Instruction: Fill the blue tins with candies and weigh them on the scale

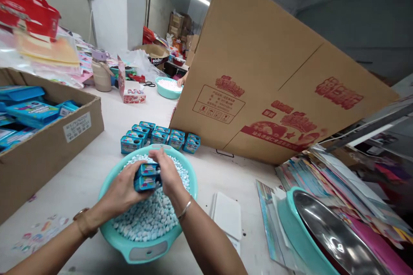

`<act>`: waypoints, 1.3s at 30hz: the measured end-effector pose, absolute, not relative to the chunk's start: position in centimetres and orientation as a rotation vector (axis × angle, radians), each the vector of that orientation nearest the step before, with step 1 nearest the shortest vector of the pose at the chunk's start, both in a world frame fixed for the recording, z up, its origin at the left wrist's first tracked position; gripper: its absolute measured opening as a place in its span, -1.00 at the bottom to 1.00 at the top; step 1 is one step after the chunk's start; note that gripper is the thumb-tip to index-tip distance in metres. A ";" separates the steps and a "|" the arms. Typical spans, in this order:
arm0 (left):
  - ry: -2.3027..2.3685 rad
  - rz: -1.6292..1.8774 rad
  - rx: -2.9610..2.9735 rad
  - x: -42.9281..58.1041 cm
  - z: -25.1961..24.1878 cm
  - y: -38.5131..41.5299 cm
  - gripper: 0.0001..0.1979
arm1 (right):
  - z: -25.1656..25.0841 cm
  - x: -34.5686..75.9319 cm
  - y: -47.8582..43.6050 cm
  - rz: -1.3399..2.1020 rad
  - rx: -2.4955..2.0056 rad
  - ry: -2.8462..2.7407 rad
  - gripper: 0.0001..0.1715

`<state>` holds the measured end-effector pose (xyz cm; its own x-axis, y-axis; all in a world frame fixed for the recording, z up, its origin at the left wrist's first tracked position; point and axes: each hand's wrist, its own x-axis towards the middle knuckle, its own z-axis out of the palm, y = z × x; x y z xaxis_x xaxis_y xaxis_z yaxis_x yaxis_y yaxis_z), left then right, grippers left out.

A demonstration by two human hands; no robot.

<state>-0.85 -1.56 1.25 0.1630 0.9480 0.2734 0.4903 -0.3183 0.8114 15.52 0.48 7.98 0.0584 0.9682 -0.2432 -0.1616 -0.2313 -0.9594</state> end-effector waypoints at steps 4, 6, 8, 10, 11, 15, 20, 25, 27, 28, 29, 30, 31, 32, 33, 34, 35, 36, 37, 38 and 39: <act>1.279 1.063 1.713 -0.7 0.9 -2.0 -0.17 | 7.5 15.6 0.3 1.342 -1.234 -0.914 -0.27; 1.202 1.066 1.650 -1.3 0.6 -2.6 -0.17 | 7.4 17.0 0.1 1.359 -1.161 -0.894 -0.27; 1.129 1.091 1.565 -2.4 0.3 -3.5 -0.17 | 7.2 19.4 -0.5 1.347 -1.194 -0.889 -0.31; 1.082 1.143 1.474 -3.8 0.2 -4.7 -0.17 | 6.5 22.1 -1.6 1.250 -1.363 -1.145 -0.46; 1.070 1.171 1.430 -4.3 0.2 -5.2 -0.19 | 5.9 23.2 -2.4 1.202 -1.430 -1.378 -0.52; 1.057 1.263 1.273 -5.5 1.0 -6.4 -0.19 | 3.6 24.6 -5.6 1.053 -1.425 -2.222 -0.32; 1.075 1.204 1.204 -5.8 0.9 -6.4 -0.11 | 1.9 23.0 -5.8 1.010 -1.571 -2.095 -0.73; 1.102 1.128 1.291 -5.0 0.1 -5.7 -0.08 | 3.8 23.1 -3.3 1.615 -1.510 -1.054 -0.58; 1.137 1.123 1.343 -4.1 0.3 -5.1 -0.08 | 5.6 22.8 -2.6 1.730 -1.358 -0.678 -0.56; 1.166 1.124 1.378 -3.5 0.4 -4.9 -0.09 | 6.6 22.3 -2.3 1.730 -1.279 -0.553 -0.60; 1.201 1.129 1.423 -2.9 0.6 -4.6 -0.10 | 7.6 21.7 -2.0 1.705 -1.212 -0.462 -0.67; 1.240 1.137 1.471 -2.2 0.8 -4.3 -0.11 | 8.5 21.0 -1.7 1.659 -1.162 -0.388 -0.74; 1.281 1.155 1.517 -1.6 1.1 -4.0 -0.12 | 9.3 20.1 -1.5 1.598 -1.128 -0.324 -0.81; 1.312 1.172 1.558 -1.0 1.4 -3.7 -0.15 | 10.0 19.2 -1.4 1.520 -1.110 -0.263 -0.86; 1.328 1.185 1.598 -0.5 1.7 -3.4 -0.17 | 10.5 18.2 -1.2 1.428 -1.101 -0.212 -0.89; 1.328 1.189 1.635 -0.1 2.0 -3.1 -0.20 | 10.8 17.3 -1.2 1.338 -1.096 -0.184 -0.91; 1.318 1.191 1.666 0.3 2.4 -2.9 -0.23 | 10.9 16.5 -1.2 1.258 -1.091 -0.189 -0.94; 1.306 1.193 1.691 0.5 2.7 -2.7 -0.24 | 11.0 15.8 -1.3 1.194 -1.088 -0.229 -0.96; 1.296 1.198 1.708 0.7 3.0 -2.6 -0.26 | 11.0 15.2 -1.4 1.144 -1.084 -0.298 -0.91; 1.293 1.205 1.716 0.8 3.4 -2.5 -0.27 | 11.0 14.8 -1.6 1.107 -1.080 -0.381 -0.86; 1.295 1.214 1.715 0.9 3.6 -2.5 -0.27 | 10.9 14.6 -1.8 1.079 -1.080 -0.461 -0.80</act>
<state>0.86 -2.51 3.61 0.0789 0.9563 0.2817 0.3428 -0.2913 0.8931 14.56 -1.76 10.94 0.4458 0.8769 -0.1797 -0.4758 0.0621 -0.8774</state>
